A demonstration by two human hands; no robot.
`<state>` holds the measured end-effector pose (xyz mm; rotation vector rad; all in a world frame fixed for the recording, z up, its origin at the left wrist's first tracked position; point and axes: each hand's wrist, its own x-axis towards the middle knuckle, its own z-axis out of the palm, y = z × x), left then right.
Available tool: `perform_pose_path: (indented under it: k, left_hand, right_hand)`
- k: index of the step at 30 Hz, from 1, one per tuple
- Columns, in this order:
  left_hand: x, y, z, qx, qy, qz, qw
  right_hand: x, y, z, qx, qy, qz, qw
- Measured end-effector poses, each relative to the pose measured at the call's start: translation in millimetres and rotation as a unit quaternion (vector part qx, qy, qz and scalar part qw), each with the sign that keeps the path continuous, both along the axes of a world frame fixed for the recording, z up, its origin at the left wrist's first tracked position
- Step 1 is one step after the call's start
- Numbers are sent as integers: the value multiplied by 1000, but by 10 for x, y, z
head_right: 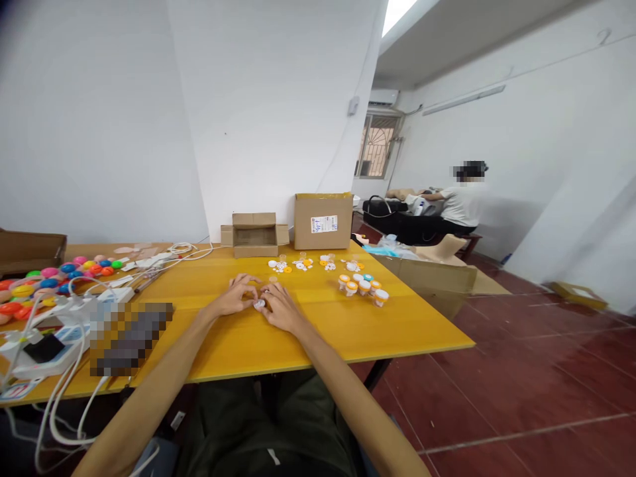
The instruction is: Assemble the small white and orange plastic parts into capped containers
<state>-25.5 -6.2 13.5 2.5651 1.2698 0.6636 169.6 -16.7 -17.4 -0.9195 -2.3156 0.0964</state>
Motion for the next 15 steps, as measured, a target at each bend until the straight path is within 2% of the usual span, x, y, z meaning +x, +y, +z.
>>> perform_pose_path:
  k: [8,15]
  left_hand:
    - [5,-18,21,-14,-11,10,1000]
    - [-19,4,18,-10,-26,51,998]
  right_hand:
    - [9,16,-34,14,11,9,1000]
    - [21,9,-28,9,13,11,1000]
